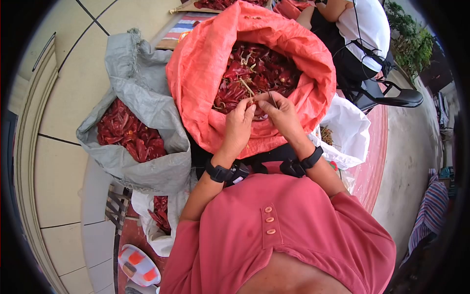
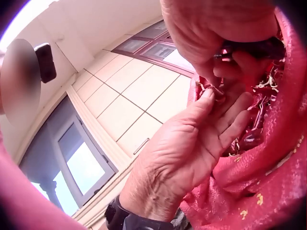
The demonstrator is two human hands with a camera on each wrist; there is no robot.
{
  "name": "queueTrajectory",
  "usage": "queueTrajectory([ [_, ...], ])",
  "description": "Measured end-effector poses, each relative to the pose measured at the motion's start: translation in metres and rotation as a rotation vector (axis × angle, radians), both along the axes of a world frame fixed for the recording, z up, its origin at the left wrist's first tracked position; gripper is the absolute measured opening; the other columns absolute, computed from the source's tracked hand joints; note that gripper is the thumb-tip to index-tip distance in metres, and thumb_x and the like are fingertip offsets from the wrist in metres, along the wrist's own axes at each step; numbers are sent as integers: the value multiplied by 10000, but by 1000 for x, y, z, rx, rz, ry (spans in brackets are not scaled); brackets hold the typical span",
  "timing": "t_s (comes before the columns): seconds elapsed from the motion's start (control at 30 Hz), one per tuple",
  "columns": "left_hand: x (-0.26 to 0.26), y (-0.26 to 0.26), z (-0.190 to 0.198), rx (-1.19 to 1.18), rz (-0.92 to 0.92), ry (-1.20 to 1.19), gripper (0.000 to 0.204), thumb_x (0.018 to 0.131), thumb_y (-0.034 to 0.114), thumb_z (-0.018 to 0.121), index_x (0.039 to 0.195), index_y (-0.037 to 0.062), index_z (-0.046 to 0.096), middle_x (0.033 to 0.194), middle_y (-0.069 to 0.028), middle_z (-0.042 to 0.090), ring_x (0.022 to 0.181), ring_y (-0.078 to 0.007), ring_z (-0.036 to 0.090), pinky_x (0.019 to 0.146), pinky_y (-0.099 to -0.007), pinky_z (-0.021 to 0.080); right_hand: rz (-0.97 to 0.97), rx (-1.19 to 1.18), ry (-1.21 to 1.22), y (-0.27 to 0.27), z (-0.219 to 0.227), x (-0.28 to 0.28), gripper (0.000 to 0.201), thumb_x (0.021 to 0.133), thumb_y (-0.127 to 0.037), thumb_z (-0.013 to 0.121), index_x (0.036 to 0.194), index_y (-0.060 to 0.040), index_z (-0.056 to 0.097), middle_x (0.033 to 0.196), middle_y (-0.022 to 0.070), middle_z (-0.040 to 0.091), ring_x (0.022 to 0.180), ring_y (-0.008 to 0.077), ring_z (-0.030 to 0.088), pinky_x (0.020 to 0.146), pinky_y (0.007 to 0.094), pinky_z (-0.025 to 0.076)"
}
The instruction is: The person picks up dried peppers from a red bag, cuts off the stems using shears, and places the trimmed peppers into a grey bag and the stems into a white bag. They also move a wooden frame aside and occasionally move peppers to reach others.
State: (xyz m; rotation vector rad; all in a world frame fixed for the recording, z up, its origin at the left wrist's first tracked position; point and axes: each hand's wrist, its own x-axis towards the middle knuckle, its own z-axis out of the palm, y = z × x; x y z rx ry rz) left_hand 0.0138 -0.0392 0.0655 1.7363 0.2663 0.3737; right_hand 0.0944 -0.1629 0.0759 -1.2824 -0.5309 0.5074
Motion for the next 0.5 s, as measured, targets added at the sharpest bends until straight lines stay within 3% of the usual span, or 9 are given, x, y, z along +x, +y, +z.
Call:
queueTrajectory([
  [0.1,-8,-3,12,47,-51,83,260,965,167,526,1153,-10,559,1018,-245,636,961,-312,651,785,-364,508,13,-14,3,-1,1,0,127,906,-61,631,1013,7,627,855,-1,614,777,68,560,663,221,479],
  [0.17,-5,-2,-5,185,-32,-16,269,976,165,515,1170,-19,545,1039,-215,638,962,-275,652,795,-345,508,83,32,86,0,2,-2,127,906,-72,638,1010,0,628,854,-3,609,773,65,551,651,220,470],
  [0.2,-5,-2,-5,255,-22,-67,273,981,164,510,1179,-23,538,1050,-201,640,963,-256,652,800,-336,509,60,34,16,0,-1,-1,118,907,-75,638,1003,-7,629,848,-6,606,763,62,546,646,219,465],
  [0.3,-10,-6,2,-295,-164,-73,352,1004,197,500,1285,-13,486,1076,-122,628,944,-177,628,832,-309,504,-6,53,-128,2,-8,0,92,912,-82,638,983,-24,628,824,-17,598,725,49,529,626,213,448],
  [0.4,-11,0,4,-625,-243,-111,345,999,213,522,1284,24,478,1078,-87,601,915,-162,599,850,-313,498,-48,103,-104,4,-3,-6,71,918,-89,635,963,-37,618,786,-33,584,669,29,502,581,198,418],
  [0.5,-6,8,-8,-709,-255,-159,239,994,194,528,1186,52,514,965,-62,600,827,-140,587,818,-314,515,-72,116,-6,5,3,-11,77,923,-119,635,944,-54,601,731,-48,552,596,16,459,513,186,362],
])
